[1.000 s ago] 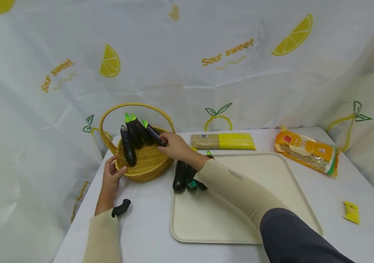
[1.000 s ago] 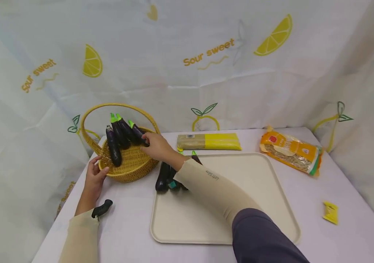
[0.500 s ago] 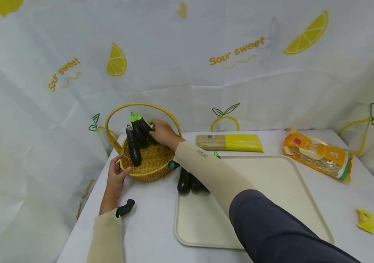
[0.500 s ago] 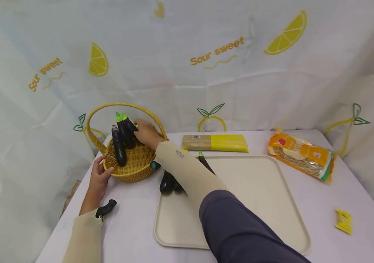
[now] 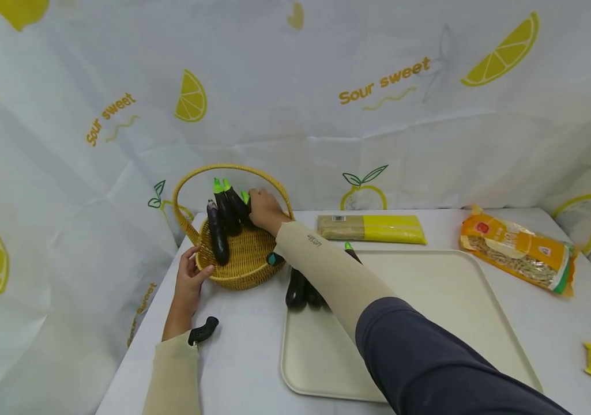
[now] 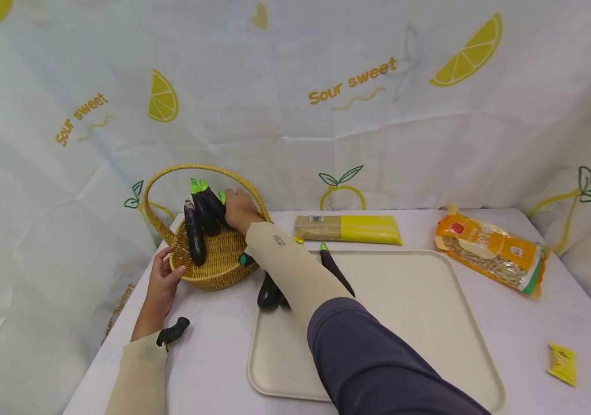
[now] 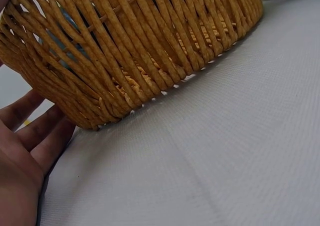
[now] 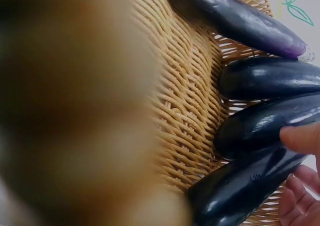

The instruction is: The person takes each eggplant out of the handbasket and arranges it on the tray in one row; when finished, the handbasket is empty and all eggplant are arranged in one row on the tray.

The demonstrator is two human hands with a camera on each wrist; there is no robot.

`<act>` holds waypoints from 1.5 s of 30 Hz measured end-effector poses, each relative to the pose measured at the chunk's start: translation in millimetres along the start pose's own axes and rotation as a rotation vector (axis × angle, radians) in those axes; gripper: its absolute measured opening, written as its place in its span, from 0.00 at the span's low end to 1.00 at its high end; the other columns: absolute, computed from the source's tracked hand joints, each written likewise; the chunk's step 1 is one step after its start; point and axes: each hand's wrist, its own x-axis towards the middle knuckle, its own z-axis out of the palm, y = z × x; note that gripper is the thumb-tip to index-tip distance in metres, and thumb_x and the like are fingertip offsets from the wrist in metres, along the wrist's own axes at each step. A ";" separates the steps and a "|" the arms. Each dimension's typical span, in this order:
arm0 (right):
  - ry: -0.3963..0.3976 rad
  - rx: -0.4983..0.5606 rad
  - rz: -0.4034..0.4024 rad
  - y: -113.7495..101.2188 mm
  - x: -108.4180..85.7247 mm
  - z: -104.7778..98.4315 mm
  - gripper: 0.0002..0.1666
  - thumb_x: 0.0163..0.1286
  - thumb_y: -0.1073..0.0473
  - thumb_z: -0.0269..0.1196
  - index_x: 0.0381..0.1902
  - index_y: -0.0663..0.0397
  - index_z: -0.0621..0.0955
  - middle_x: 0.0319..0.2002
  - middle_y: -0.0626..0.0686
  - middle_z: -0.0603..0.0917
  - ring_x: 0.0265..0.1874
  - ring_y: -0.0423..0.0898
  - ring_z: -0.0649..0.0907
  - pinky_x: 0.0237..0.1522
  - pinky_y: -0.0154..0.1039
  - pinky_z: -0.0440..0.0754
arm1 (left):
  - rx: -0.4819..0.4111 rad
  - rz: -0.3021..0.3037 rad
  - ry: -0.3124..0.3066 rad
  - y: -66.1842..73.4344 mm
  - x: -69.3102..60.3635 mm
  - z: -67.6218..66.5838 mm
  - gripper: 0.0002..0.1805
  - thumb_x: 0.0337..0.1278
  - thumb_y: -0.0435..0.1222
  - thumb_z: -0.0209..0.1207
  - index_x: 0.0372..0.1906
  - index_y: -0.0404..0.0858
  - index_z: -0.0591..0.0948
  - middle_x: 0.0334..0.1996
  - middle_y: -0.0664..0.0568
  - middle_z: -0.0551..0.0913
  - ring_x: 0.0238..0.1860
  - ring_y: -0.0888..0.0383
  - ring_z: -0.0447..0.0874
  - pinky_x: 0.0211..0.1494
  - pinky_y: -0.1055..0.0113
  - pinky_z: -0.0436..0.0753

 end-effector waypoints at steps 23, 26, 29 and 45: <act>-0.014 0.079 -0.004 -0.8 -23.1 -0.5 0.37 0.74 0.61 0.54 0.76 0.52 0.54 0.66 0.59 0.65 0.59 0.54 0.72 0.52 0.44 0.74 | -0.004 -0.014 -0.030 0.3 2.3 4.4 0.35 0.62 0.25 0.58 0.70 0.41 0.58 0.67 0.40 0.64 0.57 0.55 0.71 0.53 0.73 0.73; -0.041 0.056 0.036 4.6 -22.3 3.6 0.38 0.73 0.58 0.57 0.76 0.50 0.55 0.67 0.57 0.64 0.61 0.54 0.72 0.53 0.46 0.74 | -0.014 -0.021 -0.030 -0.9 1.6 6.1 0.35 0.62 0.25 0.59 0.70 0.41 0.57 0.67 0.41 0.65 0.57 0.55 0.71 0.53 0.73 0.73; -0.020 0.079 0.027 8.2 -22.6 4.4 0.39 0.72 0.56 0.59 0.76 0.49 0.56 0.67 0.56 0.66 0.59 0.53 0.73 0.53 0.45 0.75 | -0.020 -0.026 -0.027 0.2 0.5 7.9 0.36 0.61 0.24 0.59 0.70 0.40 0.57 0.67 0.41 0.65 0.56 0.55 0.71 0.53 0.73 0.73; 0.024 0.183 -0.116 -15.6 -58.2 -27.4 0.42 0.69 0.47 0.60 0.76 0.38 0.54 0.68 0.51 0.64 0.46 0.46 0.78 0.41 0.44 0.76 | -0.008 -0.016 0.000 4.6 -1.2 1.8 0.33 0.62 0.24 0.58 0.69 0.42 0.58 0.67 0.38 0.64 0.56 0.56 0.71 0.53 0.74 0.72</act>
